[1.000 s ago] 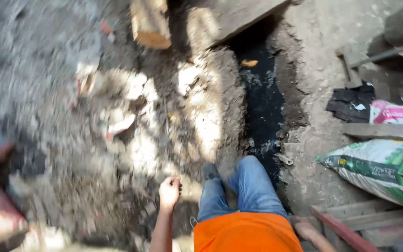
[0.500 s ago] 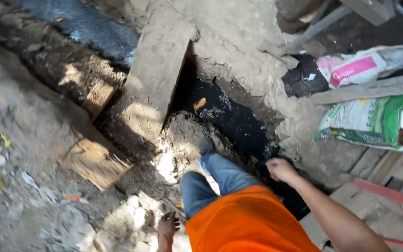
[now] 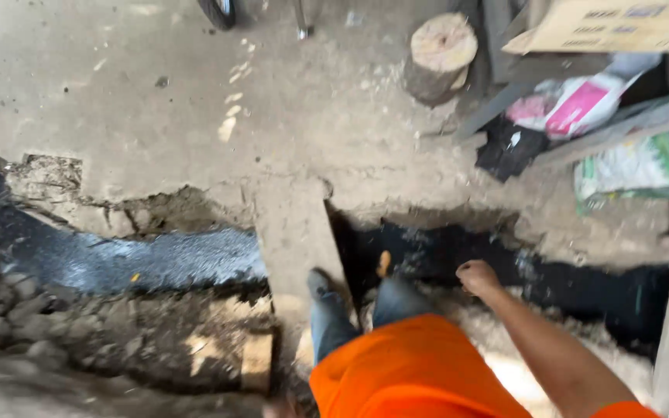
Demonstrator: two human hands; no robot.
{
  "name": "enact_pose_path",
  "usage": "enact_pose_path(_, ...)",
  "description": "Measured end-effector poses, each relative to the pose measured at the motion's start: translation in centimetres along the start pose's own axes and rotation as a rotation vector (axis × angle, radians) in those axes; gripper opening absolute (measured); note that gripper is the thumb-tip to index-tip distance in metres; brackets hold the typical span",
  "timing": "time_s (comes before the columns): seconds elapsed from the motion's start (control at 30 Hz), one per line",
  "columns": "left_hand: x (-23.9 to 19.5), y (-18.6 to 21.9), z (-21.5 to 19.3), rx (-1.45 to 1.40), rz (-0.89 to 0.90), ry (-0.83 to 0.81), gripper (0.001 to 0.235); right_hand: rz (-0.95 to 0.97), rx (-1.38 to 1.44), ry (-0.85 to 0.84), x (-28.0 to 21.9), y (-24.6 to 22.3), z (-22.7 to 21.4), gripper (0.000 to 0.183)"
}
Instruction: The person sorts, measures, and organizes thin metal rods on a fabrication workbench, then retrieves a wooden log and accesses a toolbox.
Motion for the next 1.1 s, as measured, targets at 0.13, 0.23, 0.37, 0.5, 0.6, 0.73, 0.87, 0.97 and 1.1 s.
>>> enact_pose_path(0.13,18.9,20.9,4.1,0.138,-0.043,0.021,0.029,-0.015,-0.113,-0.109,-1.9,-5.9,2.9,0.03)
enact_pose_path(0.23,27.5,36.1,9.6,0.329,-0.035,0.022,0.032,0.074,-0.103,-0.037,-1.8,-9.4,2.4,0.032)
enact_pose_path(0.37,34.6,49.6,24.5,0.217,0.136,-0.158,0.028,0.224,0.038,0.024,3.7,-12.2,1.3,0.034)
enact_pose_path(0.5,33.4,56.4,44.6,0.428,0.182,-0.307,0.031,0.203,0.301,0.066,14.1,-17.1,0.3,0.033)
enact_pose_path(0.6,35.5,53.6,60.1,0.487,0.071,-0.569,0.036,-0.04,0.387,0.105,24.7,-22.5,-1.7,0.044)
enact_pose_path(0.73,38.1,50.5,79.4,0.561,0.037,-0.767,0.039,0.27,0.573,0.161,28.8,-32.6,-7.2,0.029)
enact_pose_path(0.87,33.3,49.6,95.6,0.642,0.011,-0.893,0.031,0.122,0.727,0.278,34.5,-39.9,-14.1,0.032)
enact_pose_path(0.97,33.0,44.0,105.1,0.492,-0.075,-1.02,0.027,0.174,0.677,0.395,37.7,-43.2,-19.9,0.039)
enact_pose_path(1.1,31.3,41.5,114.1,0.629,-0.142,-1.014,0.028,0.226,0.743,0.465,45.7,-42.1,-23.6,0.048)
Point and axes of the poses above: each hand's wrist, its own x-axis towards the middle knuckle, its own z-axis out of the palm, y = z × x, the point moved 10 cm from there along x, towards the middle knuckle, and after that the axes turned 4 degrees about -x, right-handed, at the moved point
